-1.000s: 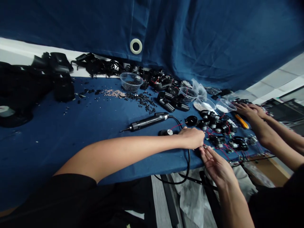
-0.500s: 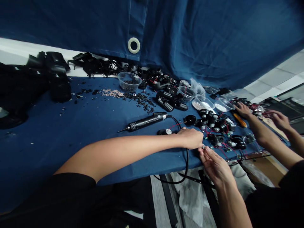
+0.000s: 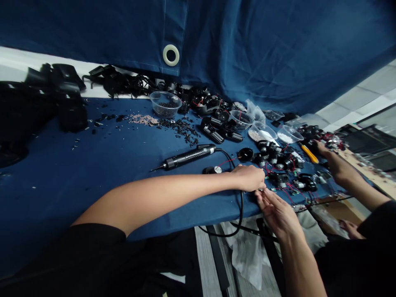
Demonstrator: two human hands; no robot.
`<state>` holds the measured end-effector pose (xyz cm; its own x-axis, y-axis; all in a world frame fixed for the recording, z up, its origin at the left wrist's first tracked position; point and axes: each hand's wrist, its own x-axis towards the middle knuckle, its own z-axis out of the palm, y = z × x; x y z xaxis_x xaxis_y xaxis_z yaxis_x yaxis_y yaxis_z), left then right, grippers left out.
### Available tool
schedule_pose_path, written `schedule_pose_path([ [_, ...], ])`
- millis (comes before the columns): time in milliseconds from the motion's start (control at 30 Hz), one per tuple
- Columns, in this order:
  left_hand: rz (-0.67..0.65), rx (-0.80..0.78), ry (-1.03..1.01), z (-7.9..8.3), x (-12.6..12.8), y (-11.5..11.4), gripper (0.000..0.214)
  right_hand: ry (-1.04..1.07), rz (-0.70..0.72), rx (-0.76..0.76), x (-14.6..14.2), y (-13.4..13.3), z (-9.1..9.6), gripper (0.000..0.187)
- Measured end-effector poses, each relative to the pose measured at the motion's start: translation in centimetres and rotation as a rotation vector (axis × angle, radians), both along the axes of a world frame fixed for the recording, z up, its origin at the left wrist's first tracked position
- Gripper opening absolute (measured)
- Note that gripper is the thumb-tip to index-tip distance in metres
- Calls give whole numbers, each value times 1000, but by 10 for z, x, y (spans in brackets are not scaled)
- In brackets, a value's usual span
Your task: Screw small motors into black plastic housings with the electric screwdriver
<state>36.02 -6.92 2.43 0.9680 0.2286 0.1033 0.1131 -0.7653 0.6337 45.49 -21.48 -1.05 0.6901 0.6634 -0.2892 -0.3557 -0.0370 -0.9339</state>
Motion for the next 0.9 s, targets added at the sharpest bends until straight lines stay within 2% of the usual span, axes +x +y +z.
schedule_pose_path([
  [233,52,-67,16,-2,0,6,28,-39,9,-24,-1,-1,-1,31],
  [433,90,-99,1,-1,-1,6,28,-20,-53,-20,-10,0,7,44],
  [667,80,-76,-86,3,-7,3,27,-144,-53,-25,-17,-5,12,43],
  [767,55,-49,-185,16,-25,-1,30,-167,-26,3,-20,-6,13,37],
  [900,7,51,-460,34,-77,-7,28,-244,-1,77,-28,-9,20,25],
])
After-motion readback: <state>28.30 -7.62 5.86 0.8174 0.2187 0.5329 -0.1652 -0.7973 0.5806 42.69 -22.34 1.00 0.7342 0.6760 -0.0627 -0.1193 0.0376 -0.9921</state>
